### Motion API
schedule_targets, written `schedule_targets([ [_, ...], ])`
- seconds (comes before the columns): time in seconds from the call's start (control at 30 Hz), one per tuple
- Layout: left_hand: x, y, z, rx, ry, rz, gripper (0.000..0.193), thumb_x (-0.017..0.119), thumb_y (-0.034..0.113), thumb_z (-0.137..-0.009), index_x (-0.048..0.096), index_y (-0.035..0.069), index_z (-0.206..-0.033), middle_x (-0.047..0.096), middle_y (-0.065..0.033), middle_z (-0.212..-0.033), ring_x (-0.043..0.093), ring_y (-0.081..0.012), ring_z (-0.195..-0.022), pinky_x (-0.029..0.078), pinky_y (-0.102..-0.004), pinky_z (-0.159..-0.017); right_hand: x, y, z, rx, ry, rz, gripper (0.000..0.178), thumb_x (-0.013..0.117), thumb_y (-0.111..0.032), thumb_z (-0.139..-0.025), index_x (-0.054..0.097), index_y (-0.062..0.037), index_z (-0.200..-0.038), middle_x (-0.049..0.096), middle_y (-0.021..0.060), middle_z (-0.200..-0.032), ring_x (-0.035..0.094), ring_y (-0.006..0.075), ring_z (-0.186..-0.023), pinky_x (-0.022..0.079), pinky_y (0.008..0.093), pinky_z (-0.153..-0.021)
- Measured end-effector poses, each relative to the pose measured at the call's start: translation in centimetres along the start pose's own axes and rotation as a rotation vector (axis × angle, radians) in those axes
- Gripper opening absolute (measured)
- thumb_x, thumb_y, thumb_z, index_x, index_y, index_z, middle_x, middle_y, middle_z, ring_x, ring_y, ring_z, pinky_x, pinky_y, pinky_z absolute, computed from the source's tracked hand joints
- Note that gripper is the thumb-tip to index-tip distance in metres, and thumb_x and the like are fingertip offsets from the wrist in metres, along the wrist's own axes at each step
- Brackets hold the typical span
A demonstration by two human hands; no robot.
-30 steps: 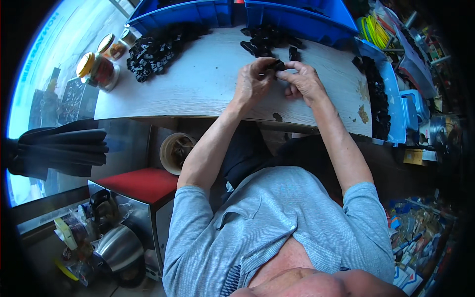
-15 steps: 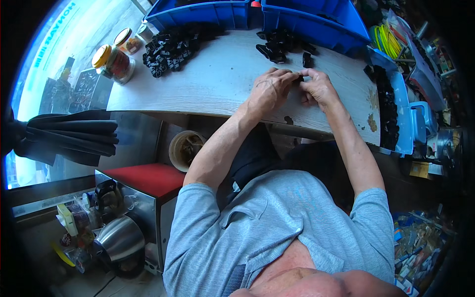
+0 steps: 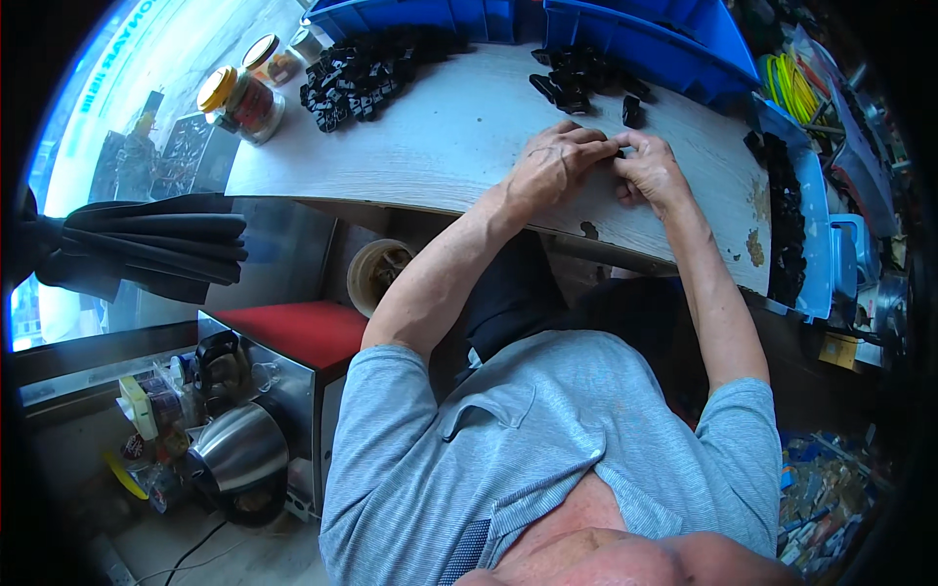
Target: Assembling small black plastic components and placing them into blue bins on a workbench.
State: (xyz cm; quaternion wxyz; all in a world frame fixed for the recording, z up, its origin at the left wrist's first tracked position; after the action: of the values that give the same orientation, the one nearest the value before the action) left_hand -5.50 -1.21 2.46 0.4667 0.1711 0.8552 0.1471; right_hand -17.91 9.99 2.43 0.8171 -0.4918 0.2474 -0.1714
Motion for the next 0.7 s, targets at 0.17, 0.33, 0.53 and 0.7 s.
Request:
schedule_targets([
  [0.17, -0.6, 1.5, 1.0, -0.086, -0.136, -0.193, 0.054, 0.064, 0.007, -0.090, 0.059, 0.021, -0.142, 0.062, -0.0088, -0.136, 0.056, -0.0320, -0.126, 0.047, -0.0453, -0.104, 0.0, 0.1, 0.4, -0.034, -0.024, -0.016, 0.027, 0.067, -0.004, -0.085, 0.065, -0.0056, -0.112, 0.056, -0.0016, -0.066, 0.056, 0.0104, -0.048, 0.048, 0.0278, -0.045],
  [0.33, -0.5, 1.2, 1.5, -0.097, -0.091, -0.188, 0.055, 0.065, 0.007, -0.090, 0.057, 0.022, -0.142, 0.062, -0.0106, -0.136, 0.055, -0.0332, -0.128, 0.045, -0.0481, -0.103, 0.3, 0.1, 0.1, -0.050, -0.001, -0.011, 0.031, 0.072, -0.006, -0.085, 0.065, -0.0040, -0.115, 0.055, -0.0021, -0.065, 0.055, 0.0099, -0.048, 0.048, 0.0278, -0.044],
  [0.53, -7.2, -4.4, 4.5, -0.257, 0.690, -0.344, 0.034, 0.076, 0.008, -0.082, 0.068, 0.008, -0.114, 0.070, -0.0151, -0.102, 0.064, -0.0353, -0.098, 0.051, -0.0449, -0.090, 0.4, -0.8, 0.6, -0.073, 0.071, 0.051, 0.040, 0.080, -0.015, -0.082, 0.064, -0.0021, -0.116, 0.050, -0.0031, -0.057, 0.053, 0.0084, -0.044, 0.045, 0.0256, -0.039],
  [0.7, -15.9, -12.6, 10.3, -0.726, 0.642, -0.807, 0.021, 0.069, 0.026, -0.090, 0.071, 0.008, -0.101, 0.070, -0.0158, -0.099, 0.063, -0.0375, -0.096, 0.051, -0.0477, -0.085, 0.8, -1.2, 0.9, -0.117, 0.069, 0.032, 0.038, 0.079, -0.013, -0.082, 0.064, -0.0021, -0.116, 0.054, -0.0010, -0.061, 0.053, 0.0089, -0.044, 0.047, 0.0268, -0.039],
])
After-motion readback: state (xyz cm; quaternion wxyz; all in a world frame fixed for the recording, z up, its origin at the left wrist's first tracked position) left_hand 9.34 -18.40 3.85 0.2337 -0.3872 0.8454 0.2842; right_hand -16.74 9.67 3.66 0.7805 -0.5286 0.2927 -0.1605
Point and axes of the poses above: each hand's wrist, its own z-axis away from the middle knuckle, its own x-axis out of the palm, y = z × x, the point moved 4 cm from there along -z, towards the middle knuckle
